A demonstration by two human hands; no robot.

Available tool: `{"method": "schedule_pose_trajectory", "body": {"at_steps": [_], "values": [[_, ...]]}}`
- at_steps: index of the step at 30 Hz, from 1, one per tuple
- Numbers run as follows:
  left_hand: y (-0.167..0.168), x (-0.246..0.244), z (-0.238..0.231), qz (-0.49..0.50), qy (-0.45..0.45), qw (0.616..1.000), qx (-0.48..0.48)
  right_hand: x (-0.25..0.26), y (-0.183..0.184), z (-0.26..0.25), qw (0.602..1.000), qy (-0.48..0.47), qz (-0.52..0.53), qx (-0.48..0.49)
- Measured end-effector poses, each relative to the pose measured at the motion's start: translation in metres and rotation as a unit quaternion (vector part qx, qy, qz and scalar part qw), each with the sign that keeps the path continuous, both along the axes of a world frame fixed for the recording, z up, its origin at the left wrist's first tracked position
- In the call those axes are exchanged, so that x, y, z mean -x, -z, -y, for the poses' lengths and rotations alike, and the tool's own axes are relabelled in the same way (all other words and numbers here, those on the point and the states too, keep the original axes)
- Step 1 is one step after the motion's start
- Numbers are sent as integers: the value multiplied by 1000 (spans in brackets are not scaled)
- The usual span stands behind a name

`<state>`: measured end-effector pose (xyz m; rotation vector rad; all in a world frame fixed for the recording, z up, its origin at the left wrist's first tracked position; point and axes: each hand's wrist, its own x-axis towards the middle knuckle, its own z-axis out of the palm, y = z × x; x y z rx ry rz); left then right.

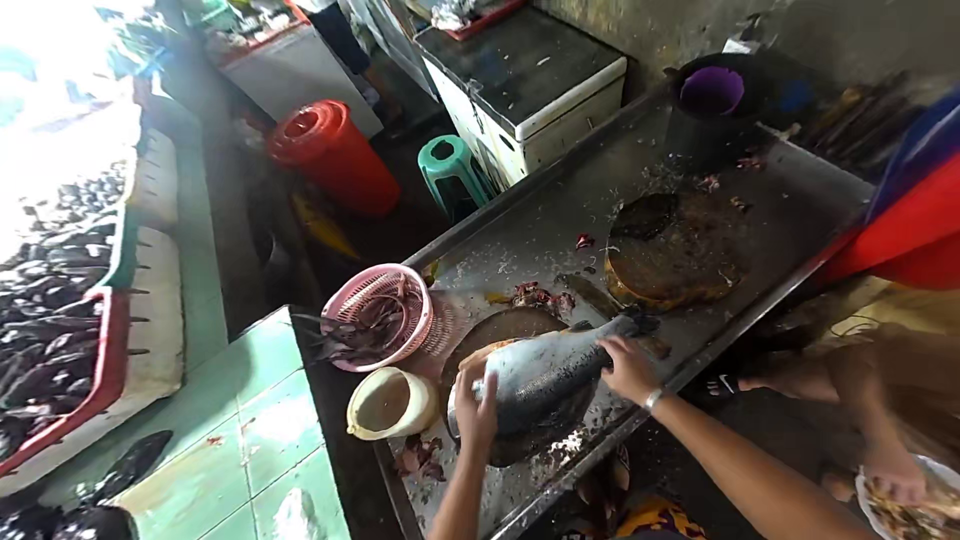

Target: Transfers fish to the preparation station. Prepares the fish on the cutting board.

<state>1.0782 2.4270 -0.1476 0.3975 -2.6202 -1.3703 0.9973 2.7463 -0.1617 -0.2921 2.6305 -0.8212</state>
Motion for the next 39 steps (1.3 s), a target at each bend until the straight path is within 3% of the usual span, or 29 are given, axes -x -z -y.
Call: {"method": "schedule_pose_trajectory", "body": {"at_steps": [3,6,10,14,16,20,24,28,31,35,39], "values": [[20,-93,-49,-42,-177,960,-215,57,20,-11,979,-109,-20,-172],[32,-129,-86,64,-256,878,-398,92,36,-14,952,-197,-36,-230],[37,-113,-101,167,-307,688,-637,113,-2,-14,891,-306,-23,-334],[60,-88,-111,36,-309,577,-755,94,-42,-21,878,-319,-45,-354],[67,-70,-116,-49,-322,547,-771,85,-59,-26,877,-327,-54,-348],[83,-59,-116,-123,-331,599,-719,60,-66,-41,906,-323,-19,-273],[95,-52,-138,-132,-342,644,-671,41,-44,-82,937,-289,-9,-194],[57,-13,-194,-125,-321,717,-606,51,-16,-159,957,-240,-20,-159],[49,40,-251,-114,-303,711,-624,67,-9,-235,965,-195,-87,-153],[37,125,-325,-48,-299,685,-663,75,-1,-325,943,-121,-280,-134],[29,185,-371,34,-244,710,-660,65,15,-372,943,-41,-299,-140]]}}
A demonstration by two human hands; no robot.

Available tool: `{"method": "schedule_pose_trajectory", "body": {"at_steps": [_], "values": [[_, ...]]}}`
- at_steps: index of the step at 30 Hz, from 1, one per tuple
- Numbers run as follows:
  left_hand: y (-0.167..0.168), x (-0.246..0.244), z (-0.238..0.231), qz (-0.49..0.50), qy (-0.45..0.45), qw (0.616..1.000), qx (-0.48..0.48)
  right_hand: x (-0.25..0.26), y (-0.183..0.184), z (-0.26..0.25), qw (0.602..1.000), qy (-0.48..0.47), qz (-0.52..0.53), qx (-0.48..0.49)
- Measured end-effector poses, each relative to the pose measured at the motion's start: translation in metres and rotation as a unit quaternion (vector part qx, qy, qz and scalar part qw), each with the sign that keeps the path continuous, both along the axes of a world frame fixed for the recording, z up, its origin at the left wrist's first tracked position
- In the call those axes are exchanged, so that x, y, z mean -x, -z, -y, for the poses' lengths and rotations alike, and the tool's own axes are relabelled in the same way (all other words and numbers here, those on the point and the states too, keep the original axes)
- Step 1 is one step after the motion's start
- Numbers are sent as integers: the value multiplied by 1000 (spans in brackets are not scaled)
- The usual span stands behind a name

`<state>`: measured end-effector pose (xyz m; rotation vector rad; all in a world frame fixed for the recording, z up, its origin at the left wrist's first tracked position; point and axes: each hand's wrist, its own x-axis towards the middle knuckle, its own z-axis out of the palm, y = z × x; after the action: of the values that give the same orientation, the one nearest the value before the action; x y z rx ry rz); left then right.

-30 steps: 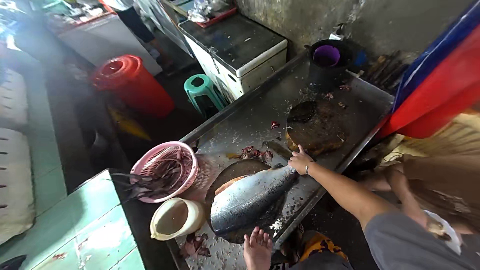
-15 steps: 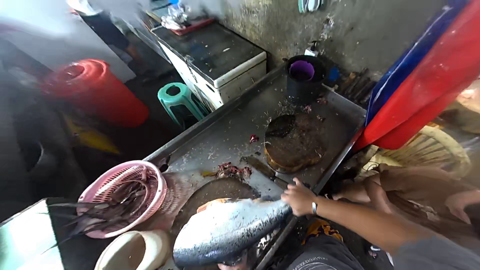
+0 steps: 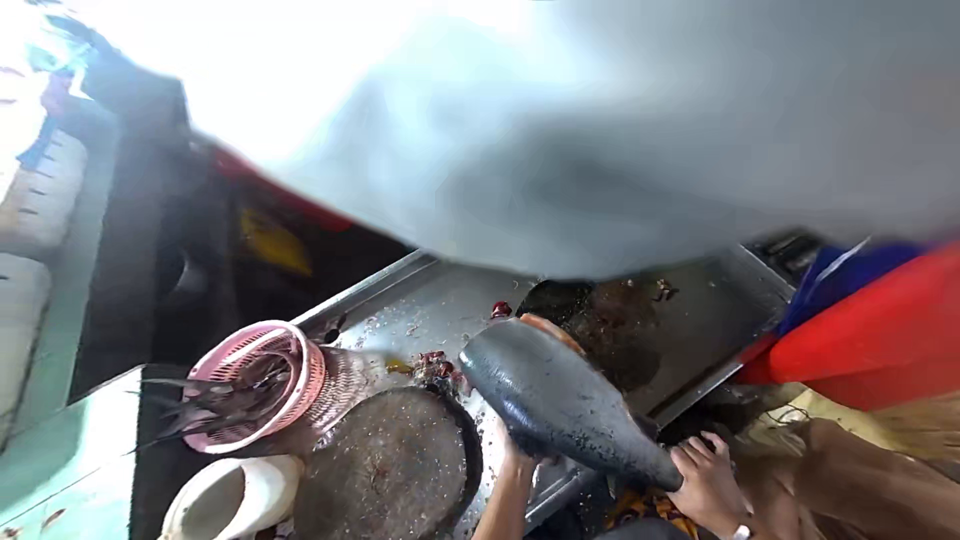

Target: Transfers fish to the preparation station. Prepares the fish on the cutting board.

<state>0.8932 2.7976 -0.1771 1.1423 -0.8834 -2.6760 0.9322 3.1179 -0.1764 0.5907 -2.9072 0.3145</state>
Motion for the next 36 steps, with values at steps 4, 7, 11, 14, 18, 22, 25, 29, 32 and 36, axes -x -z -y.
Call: {"method": "schedule_pose_trajectory", "body": {"at_steps": [4,7,11,14,18,22,25,29,32,36], "values": [[-2,35,-15,-26,90,995,-46,-22,20,-5,995,92,8,28],[-13,46,-17,-30,134,989,-56,-44,32,20,987,152,13,54],[-13,38,5,74,258,962,42,-63,28,94,963,239,107,70],[-16,26,22,87,332,914,216,-53,6,166,912,297,277,53],[-26,33,51,16,377,838,394,-32,-25,225,857,236,452,74],[-28,49,70,13,376,820,432,6,-41,221,833,92,540,74],[-33,60,77,31,368,817,443,74,-80,173,871,84,478,72],[-27,79,86,15,286,831,477,230,-99,81,934,121,279,187],[-38,112,75,-15,188,820,540,372,-102,27,969,126,106,186],[-70,183,27,-12,162,817,553,539,-96,-2,975,116,177,70]]}}
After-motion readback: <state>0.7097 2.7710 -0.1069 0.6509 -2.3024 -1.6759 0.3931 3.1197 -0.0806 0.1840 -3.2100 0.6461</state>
